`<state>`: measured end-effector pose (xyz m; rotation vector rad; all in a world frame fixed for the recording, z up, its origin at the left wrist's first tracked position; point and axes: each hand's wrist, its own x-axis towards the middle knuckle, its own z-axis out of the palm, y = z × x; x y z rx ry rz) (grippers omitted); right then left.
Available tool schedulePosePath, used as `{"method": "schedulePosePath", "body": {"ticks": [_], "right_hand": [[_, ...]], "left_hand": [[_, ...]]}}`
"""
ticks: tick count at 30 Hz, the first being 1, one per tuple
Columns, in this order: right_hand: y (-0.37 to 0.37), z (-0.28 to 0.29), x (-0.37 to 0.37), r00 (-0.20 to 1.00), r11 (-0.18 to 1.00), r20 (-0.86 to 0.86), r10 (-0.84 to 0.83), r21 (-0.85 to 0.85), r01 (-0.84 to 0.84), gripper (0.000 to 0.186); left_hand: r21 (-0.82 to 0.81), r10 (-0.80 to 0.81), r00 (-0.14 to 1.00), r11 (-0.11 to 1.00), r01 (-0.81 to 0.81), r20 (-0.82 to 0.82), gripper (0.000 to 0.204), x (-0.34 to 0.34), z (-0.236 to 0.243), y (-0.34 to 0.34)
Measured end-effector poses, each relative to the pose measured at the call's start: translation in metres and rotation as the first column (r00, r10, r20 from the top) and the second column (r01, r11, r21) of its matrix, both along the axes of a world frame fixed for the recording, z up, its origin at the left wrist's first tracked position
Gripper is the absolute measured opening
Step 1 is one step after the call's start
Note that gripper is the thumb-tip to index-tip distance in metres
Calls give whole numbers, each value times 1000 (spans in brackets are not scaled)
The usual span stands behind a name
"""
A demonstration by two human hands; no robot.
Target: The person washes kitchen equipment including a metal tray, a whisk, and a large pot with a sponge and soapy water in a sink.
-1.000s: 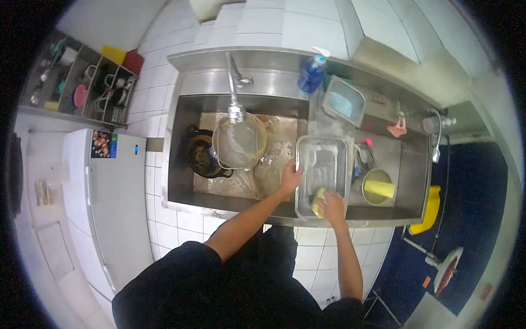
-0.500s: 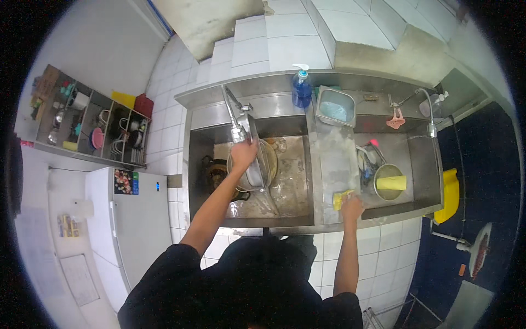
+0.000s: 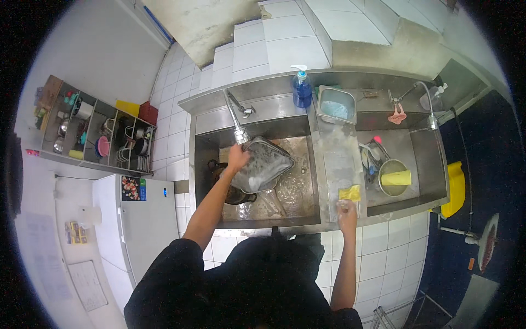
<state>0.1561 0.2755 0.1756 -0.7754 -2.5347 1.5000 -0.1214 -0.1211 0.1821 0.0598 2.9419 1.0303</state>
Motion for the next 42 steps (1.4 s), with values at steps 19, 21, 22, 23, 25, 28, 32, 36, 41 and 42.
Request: {"method": "schedulePosePath", "body": {"ticks": [19,21,22,23,25,28,32,36,41,42], "right_hand": [[-105,115,-105,976,931,31,217,-307,-198,42],[-127,137,-113,956,919,-75,285,-263,-294,38],[-141,151,-115,943,938,-175,285,-153,-312,34],[-142,163,-113,929,959,-256,268,-23,-283,31],[-149,193,-108,914,954,-286,287,167,-247,29],[-146,202,-114,904,901,-289,316,389,-190,29],[-145,192,-121,885,876,-380,270,478,-62,32],[-102,188,-113,935,870,-340,105,487,79,31],[-96,145,-76,949,923,-145,280,314,-224,32],[-101,132,-70,944,925,-154,290,299,-236,32]], "left_hand": [[525,-269,450,454,-720,851,30,18,-29,-13],[546,-254,484,421,-724,837,31,16,-46,-47],[566,-270,498,405,-718,824,33,16,-54,-59],[571,-288,493,395,-720,821,33,17,-55,-45],[528,-214,483,357,-771,849,31,21,-52,-16],[565,-303,508,141,-813,806,30,17,-35,15],[657,-310,620,22,-753,721,29,-2,-28,26],[742,-300,722,-67,-667,623,30,-23,-40,50],[949,1,964,-176,-262,266,23,-71,-59,11],[953,20,965,-164,-255,261,23,-73,-57,0]]}}
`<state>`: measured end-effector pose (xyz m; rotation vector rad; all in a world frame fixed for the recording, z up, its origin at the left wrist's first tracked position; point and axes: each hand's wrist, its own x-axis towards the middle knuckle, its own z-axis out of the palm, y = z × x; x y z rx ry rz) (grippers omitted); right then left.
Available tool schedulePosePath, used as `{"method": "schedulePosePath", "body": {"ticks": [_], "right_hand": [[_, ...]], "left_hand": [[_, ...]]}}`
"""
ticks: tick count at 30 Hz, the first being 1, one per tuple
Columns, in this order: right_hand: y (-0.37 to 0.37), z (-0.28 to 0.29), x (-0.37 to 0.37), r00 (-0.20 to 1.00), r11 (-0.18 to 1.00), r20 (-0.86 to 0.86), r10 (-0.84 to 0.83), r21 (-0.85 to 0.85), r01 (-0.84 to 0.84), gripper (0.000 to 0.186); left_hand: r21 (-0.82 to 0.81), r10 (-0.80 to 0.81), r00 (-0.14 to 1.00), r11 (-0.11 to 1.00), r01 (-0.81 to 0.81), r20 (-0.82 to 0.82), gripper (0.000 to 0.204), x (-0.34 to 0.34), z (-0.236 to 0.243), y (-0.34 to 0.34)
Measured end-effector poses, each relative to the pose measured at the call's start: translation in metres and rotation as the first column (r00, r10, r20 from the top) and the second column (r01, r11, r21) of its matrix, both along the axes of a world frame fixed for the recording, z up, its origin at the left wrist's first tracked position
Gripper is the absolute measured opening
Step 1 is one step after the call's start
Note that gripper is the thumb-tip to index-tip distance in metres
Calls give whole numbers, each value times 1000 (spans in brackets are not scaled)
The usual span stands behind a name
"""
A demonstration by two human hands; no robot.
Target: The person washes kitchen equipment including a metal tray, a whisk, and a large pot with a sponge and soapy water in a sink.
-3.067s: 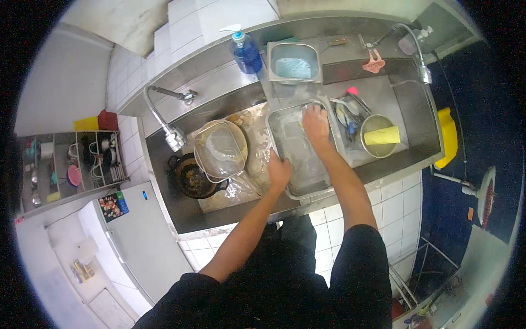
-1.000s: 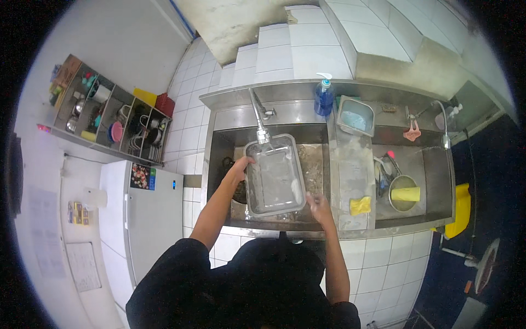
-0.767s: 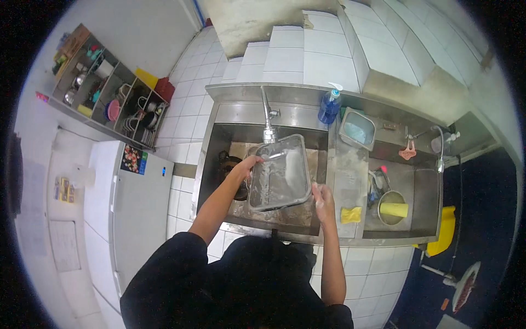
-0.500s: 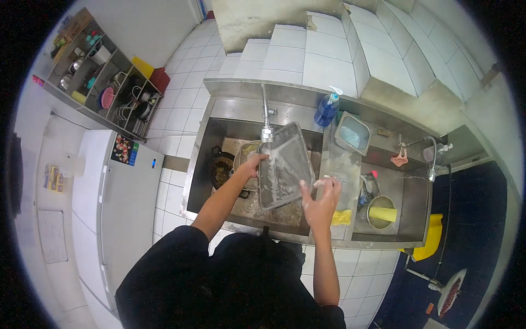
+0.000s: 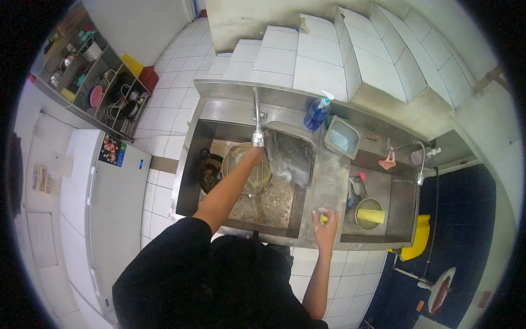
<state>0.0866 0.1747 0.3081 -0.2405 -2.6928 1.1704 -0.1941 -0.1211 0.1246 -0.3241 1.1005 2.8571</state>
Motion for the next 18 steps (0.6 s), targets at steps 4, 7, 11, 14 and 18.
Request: {"method": "schedulePosePath", "body": {"ticks": [4,7,11,14,18], "right_hand": [[38,-39,54,972,976,214,-99,-172,137,28],[16,-64,48,969,927,249,6,-364,88,23],[6,-119,10,946,908,287,147,-418,-15,20],[-74,-131,-75,952,875,176,251,-462,-145,21],[-146,-122,-167,882,269,237,407,-954,132,23]], "left_hand": [[-775,-130,960,622,-114,-246,37,34,67,88],[-768,15,969,606,-206,-248,51,47,48,54],[-541,245,933,839,-69,262,57,95,33,25],[-272,320,774,942,-197,547,60,128,2,-76],[108,-24,787,993,-54,616,55,196,15,-111]]}}
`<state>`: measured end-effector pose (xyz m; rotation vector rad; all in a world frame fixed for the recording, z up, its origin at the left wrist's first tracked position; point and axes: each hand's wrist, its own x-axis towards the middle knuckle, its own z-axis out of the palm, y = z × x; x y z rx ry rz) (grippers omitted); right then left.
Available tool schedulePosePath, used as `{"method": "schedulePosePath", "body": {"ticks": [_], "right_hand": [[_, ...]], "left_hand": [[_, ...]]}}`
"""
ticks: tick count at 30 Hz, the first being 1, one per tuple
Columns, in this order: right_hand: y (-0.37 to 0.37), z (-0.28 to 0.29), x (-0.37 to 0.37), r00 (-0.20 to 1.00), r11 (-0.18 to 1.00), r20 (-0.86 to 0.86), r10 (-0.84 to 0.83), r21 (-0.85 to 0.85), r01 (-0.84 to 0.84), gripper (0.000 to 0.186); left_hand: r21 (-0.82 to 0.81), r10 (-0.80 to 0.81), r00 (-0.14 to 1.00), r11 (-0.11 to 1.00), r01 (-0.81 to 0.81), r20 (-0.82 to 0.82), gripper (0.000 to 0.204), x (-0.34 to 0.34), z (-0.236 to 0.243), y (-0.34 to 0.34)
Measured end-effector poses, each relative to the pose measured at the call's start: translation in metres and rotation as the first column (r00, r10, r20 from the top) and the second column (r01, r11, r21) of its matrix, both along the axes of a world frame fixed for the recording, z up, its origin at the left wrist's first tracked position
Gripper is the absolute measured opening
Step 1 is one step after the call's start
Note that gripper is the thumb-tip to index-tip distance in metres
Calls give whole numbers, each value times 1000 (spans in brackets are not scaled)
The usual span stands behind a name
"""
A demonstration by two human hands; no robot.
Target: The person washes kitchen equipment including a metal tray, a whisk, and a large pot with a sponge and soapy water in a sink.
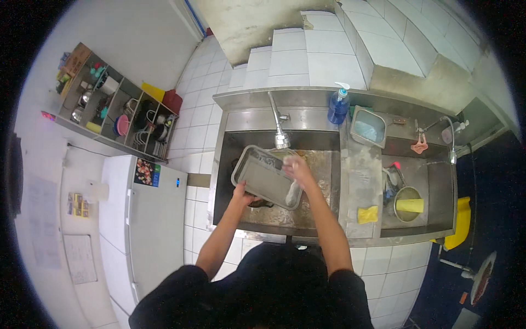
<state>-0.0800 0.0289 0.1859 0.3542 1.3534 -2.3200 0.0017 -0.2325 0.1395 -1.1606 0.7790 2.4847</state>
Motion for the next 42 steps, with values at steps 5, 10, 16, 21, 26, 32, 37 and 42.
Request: {"method": "schedulePosePath", "body": {"ticks": [5,10,16,21,26,32,37,42], "right_hand": [[-35,-35,-91,962,673,272,-29,-706,220,20],[-69,-21,-92,885,465,131,446,-879,-105,10],[-44,-44,-91,915,783,-216,342,-472,-404,20],[-63,-26,-121,934,543,358,11,-786,295,17],[-95,-23,-131,987,152,111,113,-984,93,30],[-63,-50,-138,936,683,-259,238,-641,-351,21],[-1,-45,-61,794,524,135,592,684,-507,30],[71,-41,-6,902,428,180,392,833,-352,42]], "left_hand": [[-87,121,992,989,-123,-34,54,40,49,9],[-199,268,960,939,-279,-83,55,79,73,-15],[-222,322,946,920,-322,-35,47,75,83,-1],[-194,260,966,947,-255,3,38,61,77,16],[-125,210,978,970,-210,-16,38,58,72,23],[-152,194,981,969,-193,-10,35,44,72,41],[-116,169,986,979,-167,8,30,52,82,32],[-59,124,991,991,-121,48,26,51,87,39]]}}
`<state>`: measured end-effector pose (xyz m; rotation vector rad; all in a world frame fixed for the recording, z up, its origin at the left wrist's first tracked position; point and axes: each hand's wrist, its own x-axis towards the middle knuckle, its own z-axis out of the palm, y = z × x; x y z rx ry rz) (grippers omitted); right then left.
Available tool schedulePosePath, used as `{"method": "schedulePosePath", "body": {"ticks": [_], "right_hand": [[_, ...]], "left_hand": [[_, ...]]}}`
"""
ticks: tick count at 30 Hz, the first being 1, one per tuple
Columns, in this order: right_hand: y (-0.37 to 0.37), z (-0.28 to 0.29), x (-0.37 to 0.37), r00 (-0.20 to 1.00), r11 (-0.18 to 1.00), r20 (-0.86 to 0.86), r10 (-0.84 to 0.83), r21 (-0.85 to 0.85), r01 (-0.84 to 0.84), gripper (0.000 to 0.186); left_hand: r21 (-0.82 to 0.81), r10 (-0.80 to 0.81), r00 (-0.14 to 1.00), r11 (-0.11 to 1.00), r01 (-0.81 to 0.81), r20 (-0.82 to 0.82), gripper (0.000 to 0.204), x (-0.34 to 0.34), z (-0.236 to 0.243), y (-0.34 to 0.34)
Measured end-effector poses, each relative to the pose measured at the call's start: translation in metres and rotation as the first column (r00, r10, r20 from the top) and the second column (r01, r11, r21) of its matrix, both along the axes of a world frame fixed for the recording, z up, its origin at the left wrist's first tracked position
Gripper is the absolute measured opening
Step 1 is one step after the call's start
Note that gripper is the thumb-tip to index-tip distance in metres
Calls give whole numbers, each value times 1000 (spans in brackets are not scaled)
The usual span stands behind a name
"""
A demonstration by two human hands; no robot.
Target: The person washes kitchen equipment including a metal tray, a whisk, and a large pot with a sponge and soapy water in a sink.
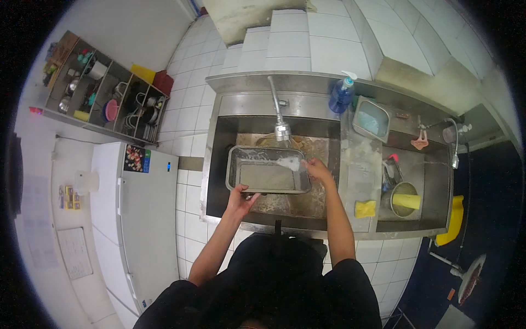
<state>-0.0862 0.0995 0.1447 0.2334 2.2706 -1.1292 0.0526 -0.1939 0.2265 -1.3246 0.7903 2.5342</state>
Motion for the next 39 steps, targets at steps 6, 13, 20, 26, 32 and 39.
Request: {"method": "schedulePosePath", "body": {"ticks": [6,13,20,26,32,39], "right_hand": [[39,23,22,959,948,-71,-276,-187,258,37],[70,71,33,773,926,-520,-364,-289,242,26],[53,152,68,526,921,-758,-386,-286,263,19],[51,196,85,493,922,-780,-386,-302,244,23],[84,194,114,539,927,-755,-372,-273,257,23],[45,158,114,396,947,-861,-318,-267,180,21]], "left_hand": [[140,-43,999,989,43,-3,25,-7,-20,9],[322,-260,955,900,293,-144,29,-39,-68,36],[17,-322,940,945,326,-112,30,-54,-108,72],[-698,-713,658,599,393,-242,28,-144,-96,76],[-821,-864,365,468,325,-348,26,-170,-50,89],[-679,-628,585,714,170,-513,41,-163,-46,51]]}}
